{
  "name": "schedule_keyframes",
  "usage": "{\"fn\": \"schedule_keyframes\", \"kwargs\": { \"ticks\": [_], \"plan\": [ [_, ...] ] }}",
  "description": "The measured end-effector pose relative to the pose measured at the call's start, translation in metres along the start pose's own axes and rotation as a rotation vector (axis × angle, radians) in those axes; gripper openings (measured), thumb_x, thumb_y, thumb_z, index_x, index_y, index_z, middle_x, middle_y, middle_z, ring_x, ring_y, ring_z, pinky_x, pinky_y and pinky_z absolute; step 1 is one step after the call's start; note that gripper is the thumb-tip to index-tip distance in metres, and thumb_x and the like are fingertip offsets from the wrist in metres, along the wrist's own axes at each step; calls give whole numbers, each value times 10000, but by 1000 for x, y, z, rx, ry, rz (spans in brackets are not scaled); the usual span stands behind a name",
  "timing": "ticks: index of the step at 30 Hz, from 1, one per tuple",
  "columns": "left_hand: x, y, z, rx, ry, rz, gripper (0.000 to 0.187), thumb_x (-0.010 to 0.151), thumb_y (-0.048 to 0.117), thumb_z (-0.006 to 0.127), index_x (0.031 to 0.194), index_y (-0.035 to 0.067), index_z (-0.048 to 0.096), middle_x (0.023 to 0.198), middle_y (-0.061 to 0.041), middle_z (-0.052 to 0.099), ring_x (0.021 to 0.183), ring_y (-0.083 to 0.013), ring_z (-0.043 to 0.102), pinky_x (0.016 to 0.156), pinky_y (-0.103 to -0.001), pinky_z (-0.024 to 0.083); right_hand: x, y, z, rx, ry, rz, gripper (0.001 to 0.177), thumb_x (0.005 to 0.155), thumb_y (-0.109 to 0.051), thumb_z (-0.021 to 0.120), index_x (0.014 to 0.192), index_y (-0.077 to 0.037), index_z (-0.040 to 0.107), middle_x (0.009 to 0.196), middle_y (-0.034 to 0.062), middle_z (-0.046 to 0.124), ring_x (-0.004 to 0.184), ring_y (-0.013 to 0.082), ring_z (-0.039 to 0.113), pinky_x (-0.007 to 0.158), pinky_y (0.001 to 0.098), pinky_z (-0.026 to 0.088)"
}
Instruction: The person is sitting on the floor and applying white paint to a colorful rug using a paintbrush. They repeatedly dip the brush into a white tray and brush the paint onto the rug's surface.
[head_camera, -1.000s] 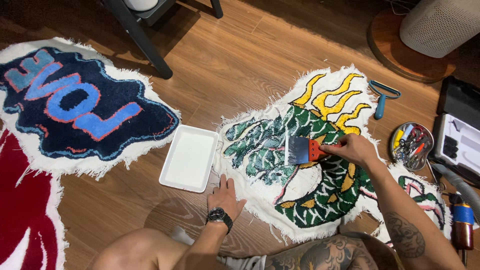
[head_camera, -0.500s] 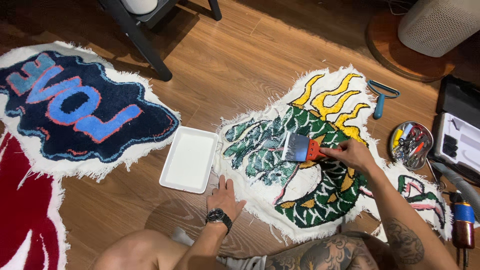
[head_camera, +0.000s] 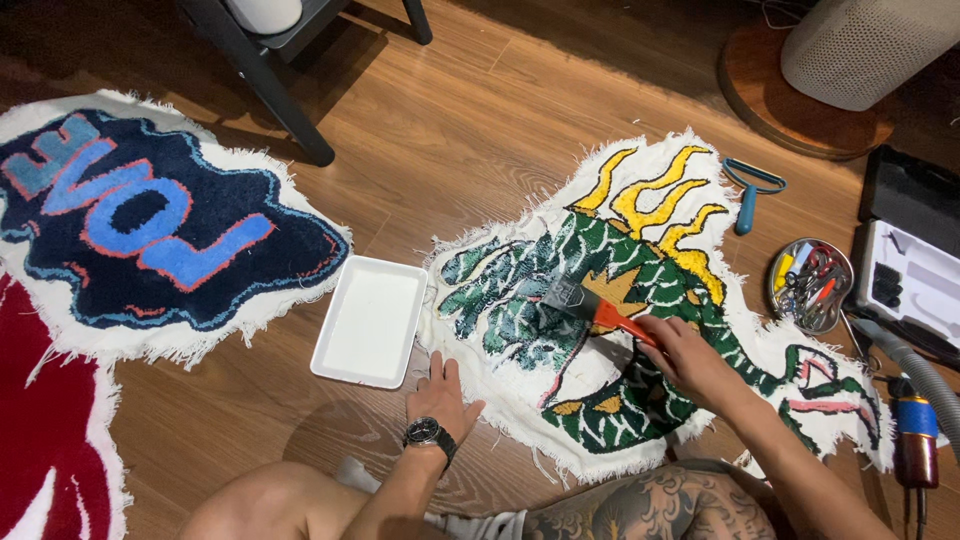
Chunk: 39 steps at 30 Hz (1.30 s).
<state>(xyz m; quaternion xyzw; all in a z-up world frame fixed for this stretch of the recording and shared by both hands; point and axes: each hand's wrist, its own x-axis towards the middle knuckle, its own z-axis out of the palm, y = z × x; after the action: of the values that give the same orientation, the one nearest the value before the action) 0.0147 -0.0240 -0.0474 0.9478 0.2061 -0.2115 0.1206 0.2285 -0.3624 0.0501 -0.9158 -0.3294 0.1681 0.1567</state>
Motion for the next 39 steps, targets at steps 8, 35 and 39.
{"fn": "schedule_keyframes", "kwargs": {
  "ticks": [8, 35, 39],
  "plan": [
    [3, -2, 4, -32, 8, 1, 795, 872, 643, 691, 1389, 145, 349, 1668, -140, 226, 1116, -369, 614, 794, -512, 560, 1, 4, 18, -557, -121, -97, 692, 1034, -340, 469, 1643, -368, 143, 1090, 71, 441, 745, 172, 452, 689, 355, 480],
    [-3, 1, -5, -31, -25, -18, 774, 885, 624, 695, 1376, 132, 355, 1685, -135, 200, 1113, -366, 620, 784, -483, 566, 15, 48, -17, -293, 12, -129, 562, 1004, -436, 444, 1562, -401, 389, 1014, 42, 502, 871, 226, 516, 768, 398, 456],
    [-2, -2, 1, -67, 2, -5, 716, 869, 606, 707, 1296, 136, 377, 1668, -143, 226, 1068, -361, 646, 752, -497, 558, 29, -5, -34, -295, -94, -110, 556, 1002, -473, 425, 1551, -395, 387, 1121, 8, 533, 919, 173, 497, 745, 357, 404]
  ]
}}
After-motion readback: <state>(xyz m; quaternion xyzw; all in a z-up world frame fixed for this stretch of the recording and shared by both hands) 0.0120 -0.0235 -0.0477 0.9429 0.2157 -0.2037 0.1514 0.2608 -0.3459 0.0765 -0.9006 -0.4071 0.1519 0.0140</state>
